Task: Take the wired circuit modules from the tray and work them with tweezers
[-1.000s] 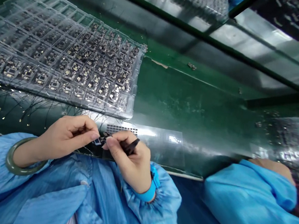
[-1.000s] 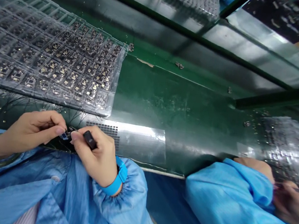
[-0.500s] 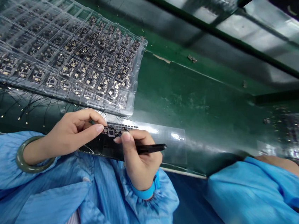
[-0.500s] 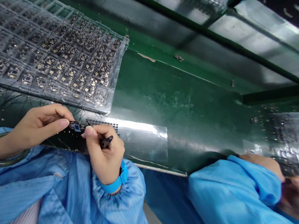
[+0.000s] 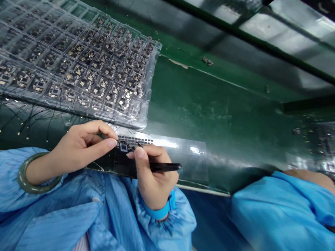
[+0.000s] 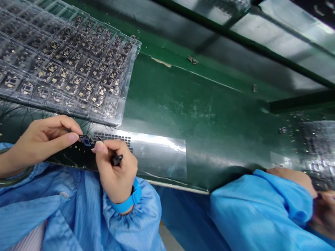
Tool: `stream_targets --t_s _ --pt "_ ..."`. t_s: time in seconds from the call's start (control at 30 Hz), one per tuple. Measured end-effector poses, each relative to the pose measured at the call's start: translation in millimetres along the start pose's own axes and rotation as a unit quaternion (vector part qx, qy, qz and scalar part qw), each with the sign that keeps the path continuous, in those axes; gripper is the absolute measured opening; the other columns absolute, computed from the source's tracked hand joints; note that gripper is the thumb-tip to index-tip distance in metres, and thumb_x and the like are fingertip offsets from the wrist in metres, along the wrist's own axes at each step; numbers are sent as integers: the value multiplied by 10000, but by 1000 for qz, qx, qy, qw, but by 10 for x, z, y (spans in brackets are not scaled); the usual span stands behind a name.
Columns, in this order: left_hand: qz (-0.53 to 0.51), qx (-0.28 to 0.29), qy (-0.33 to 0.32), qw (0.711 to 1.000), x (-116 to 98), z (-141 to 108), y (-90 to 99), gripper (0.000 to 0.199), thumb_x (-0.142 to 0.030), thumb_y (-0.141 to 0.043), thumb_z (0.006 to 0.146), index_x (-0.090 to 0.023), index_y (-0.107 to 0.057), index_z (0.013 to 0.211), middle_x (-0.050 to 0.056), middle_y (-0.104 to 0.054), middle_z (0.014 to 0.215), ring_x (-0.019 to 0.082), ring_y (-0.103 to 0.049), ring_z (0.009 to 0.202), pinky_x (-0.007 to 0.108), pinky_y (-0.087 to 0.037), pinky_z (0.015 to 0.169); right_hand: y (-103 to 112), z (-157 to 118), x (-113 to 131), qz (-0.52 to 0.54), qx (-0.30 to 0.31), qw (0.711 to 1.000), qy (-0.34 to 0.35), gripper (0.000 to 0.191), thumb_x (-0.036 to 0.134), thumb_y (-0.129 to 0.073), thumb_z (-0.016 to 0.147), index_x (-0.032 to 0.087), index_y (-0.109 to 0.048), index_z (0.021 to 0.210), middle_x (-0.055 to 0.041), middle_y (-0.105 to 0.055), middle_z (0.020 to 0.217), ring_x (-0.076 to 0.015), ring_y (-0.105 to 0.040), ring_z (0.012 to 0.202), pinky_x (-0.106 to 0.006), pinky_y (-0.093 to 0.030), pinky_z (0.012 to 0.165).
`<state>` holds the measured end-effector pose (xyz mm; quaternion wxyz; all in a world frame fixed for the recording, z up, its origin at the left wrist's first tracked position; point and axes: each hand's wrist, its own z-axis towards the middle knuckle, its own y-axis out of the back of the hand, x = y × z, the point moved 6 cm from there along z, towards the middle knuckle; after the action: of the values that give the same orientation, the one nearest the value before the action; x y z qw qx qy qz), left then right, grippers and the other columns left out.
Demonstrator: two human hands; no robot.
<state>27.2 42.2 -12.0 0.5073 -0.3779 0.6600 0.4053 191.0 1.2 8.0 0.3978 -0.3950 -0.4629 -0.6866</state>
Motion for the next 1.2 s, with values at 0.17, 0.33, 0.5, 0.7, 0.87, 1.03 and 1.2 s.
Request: stream_targets --t_s 0.17,0.33,0.5,0.7,0.87,1.03,1.2 --pt "84 -66 -108 988 -138 -17 19 44 -208 -618 835 -200 -648 867 -20 -568 723 69 -456 539 203 -340 467 -1 -18 2 -15 -10 1000 25 91 161 -586 841 210 -602 766 25 -645 644 -96 -575 556 -219 -473 537" --pt "164 -93 -183 965 -222 -57 -3 104 -128 -639 797 -202 -649 870 -58 -468 610 70 -422 525 209 -330 478 -1 -35 13 -25 -26 998 45 87 152 -583 832 219 -594 778 22 -618 632 -107 -558 554 -234 -461 522" --pt "131 -122 -188 966 -155 -89 4 176 -118 -648 780 -206 -630 932 -72 -443 596 62 -409 490 205 -321 452 -15 -55 29 -31 -32 997 70 96 131 -587 819 227 -587 810 16 -628 659 -114 -568 564 -249 -474 542" --pt "144 -108 -163 970 -161 -73 -25 83 -137 -633 792 -195 -629 851 -82 -400 546 64 -386 471 209 -312 454 -16 -74 36 -16 -39 996 83 130 101 -596 805 228 -579 828 17 -641 686 -107 -584 589 -242 -491 582" --pt "163 -103 -150 970 -192 -66 -34 40 -151 -621 796 -187 -617 812 -94 -353 511 57 -359 444 198 -314 459 -22 -83 54 -23 -42 995 85 125 111 -595 808 232 -578 833 12 -652 691 -113 -605 598 -246 -505 576" --pt "140 -81 -83 983 -153 -25 -28 31 -190 -616 803 -192 -591 785 -98 -325 501 58 -323 427 187 -292 430 -34 -103 61 -21 -26 994 107 126 133 -603 805 242 -583 865 0 -668 706 -137 -624 614 -275 -516 566" --pt "35 -9 -3 999 -84 50 -66 86 -271 -585 834 -187 -594 853 -72 -436 550 62 -394 447 166 -325 411 7 -138 -50 33 -44 996 64 91 164 -591 828 246 -597 868 -1 -655 701 -138 -604 621 -296 -504 583"
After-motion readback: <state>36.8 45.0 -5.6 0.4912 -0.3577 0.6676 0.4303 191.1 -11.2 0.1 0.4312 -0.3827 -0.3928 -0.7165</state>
